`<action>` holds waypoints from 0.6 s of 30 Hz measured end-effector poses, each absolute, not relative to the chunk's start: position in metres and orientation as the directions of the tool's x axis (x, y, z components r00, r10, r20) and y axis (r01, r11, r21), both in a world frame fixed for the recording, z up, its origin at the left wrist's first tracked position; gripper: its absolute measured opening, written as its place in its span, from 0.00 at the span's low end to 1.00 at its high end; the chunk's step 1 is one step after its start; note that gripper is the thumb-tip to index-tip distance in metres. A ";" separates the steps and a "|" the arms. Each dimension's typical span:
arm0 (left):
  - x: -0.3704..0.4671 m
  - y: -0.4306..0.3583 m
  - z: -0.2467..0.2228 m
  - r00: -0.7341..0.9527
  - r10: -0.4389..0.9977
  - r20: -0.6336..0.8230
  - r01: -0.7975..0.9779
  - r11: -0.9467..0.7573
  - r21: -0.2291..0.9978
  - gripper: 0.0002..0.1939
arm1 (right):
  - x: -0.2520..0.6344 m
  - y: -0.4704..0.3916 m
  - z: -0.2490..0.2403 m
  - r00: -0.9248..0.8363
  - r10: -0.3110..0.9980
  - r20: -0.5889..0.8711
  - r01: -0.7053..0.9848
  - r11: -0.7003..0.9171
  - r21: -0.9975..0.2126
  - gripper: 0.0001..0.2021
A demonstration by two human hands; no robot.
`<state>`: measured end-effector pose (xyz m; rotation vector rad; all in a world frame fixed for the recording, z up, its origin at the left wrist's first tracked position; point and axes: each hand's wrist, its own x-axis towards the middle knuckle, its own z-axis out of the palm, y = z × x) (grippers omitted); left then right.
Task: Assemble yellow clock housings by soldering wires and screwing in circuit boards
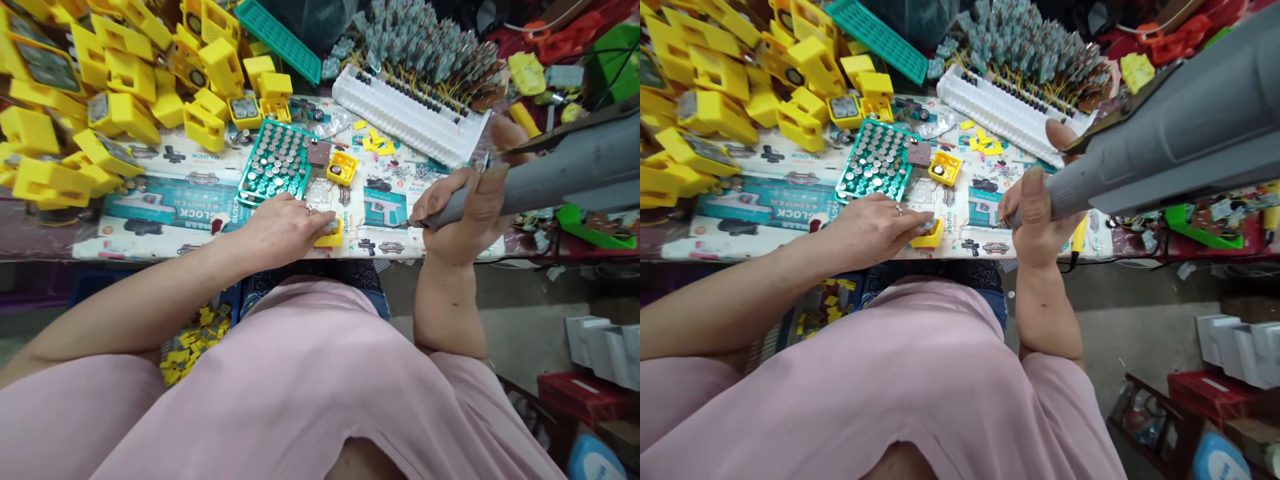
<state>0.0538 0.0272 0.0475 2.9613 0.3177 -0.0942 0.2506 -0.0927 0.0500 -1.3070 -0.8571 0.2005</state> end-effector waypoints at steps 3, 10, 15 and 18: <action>0.050 0.020 0.046 0.978 0.210 -0.013 0.210 -0.968 0.135 0.23 | 0.246 -0.093 0.052 0.689 0.508 0.517 0.339 0.405 -0.849 0.24; 0.050 0.012 0.024 0.951 0.197 0.237 0.177 -0.979 0.105 0.19 | 0.244 -0.095 0.052 0.718 0.560 0.414 0.374 0.191 -0.908 0.29; 0.054 0.020 0.019 0.896 0.322 0.304 0.236 -0.928 0.287 0.18 | 0.245 -0.096 0.052 0.715 0.569 0.405 0.353 0.206 -0.913 0.30; 0.058 0.024 0.027 0.848 0.424 0.317 0.191 -0.803 0.565 0.20 | 0.246 -0.096 0.054 0.715 0.559 0.420 0.327 0.263 -0.908 0.28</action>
